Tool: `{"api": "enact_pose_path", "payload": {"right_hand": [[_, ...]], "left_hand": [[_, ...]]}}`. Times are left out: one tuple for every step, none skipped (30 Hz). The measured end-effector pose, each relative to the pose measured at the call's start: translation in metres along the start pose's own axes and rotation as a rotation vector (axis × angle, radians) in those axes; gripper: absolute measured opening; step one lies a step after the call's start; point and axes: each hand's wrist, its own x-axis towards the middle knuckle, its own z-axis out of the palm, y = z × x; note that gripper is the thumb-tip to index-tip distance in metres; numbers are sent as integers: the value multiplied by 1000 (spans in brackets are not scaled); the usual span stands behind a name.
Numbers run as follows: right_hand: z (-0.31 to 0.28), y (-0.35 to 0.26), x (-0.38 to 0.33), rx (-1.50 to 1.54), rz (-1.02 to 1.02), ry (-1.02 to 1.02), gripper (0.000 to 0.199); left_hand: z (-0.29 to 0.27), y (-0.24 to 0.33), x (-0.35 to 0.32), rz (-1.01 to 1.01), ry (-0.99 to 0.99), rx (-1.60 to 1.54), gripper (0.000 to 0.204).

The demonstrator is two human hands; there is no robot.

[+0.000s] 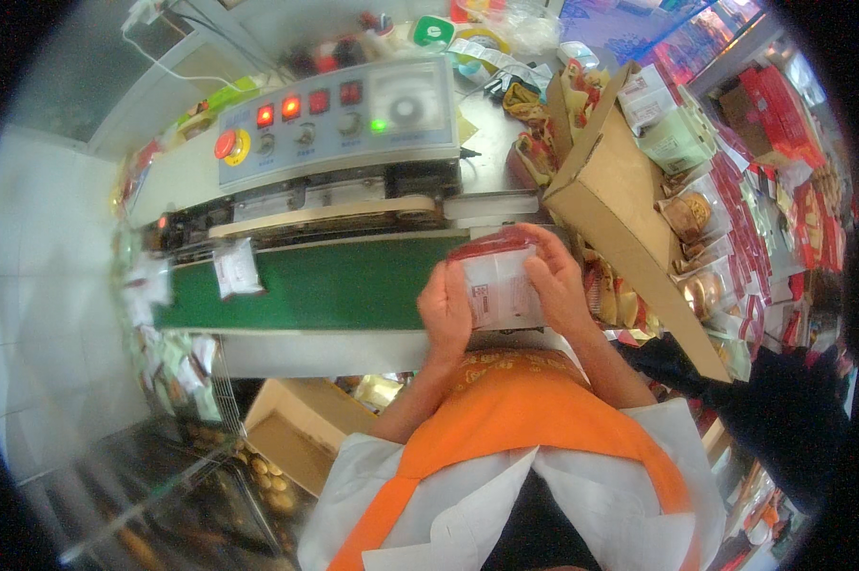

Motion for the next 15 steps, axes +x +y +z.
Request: {"api": "enact_pose_path", "payload": {"right_hand": [[-4, 4, 1, 32, 78, -17, 21], [-8, 9, 3, -15, 100, -12, 21], [-13, 15, 5, -61, 121, -7, 21], [-15, 18, 8, -108, 142, -1, 21], [-13, 19, 11, -63, 162, 14, 19], [-12, 19, 16, -17, 183, 29, 17], [-10, 21, 20, 28, 204, 44, 15], [-9, 23, 23, 57, 209, 67, 16], [-8, 26, 25, 86, 214, 89, 16], [-7, 29, 28, 116, 220, 111, 17], [-7, 33, 32, 121, 225, 131, 16], [-7, 37, 35, 125, 231, 150, 16], [-7, 40, 39, 130, 236, 170, 15], [-5, 42, 41, 113, 235, 172, 15], [-4, 43, 44, 97, 233, 174, 15]], "left_hand": [[-3, 0, 2, -21, -30, -17, 25], [-5, 5, 5, -42, -59, -36, 27], [-6, 8, 8, -64, -88, -55, 28], [-5, 6, 11, -81, -96, -57, 27], [-5, 1, 15, -99, -103, -57, 25], [-6, -5, 17, -117, -110, -58, 24], [-4, -12, 19, -197, -96, -134, 22], [-2, -17, 22, -274, -83, -210, 20], [1, -21, 22, -351, -70, -286, 19], [3, -22, 22, -351, -78, -291, 19], [6, -20, 21, -353, -87, -296, 20], [7, -20, 22, -355, -95, -302, 22], [6, -22, 24, -383, -125, -271, 25], [4, -26, 26, -411, -156, -237, 28], [2, -30, 28, -438, -187, -204, 32]]}}
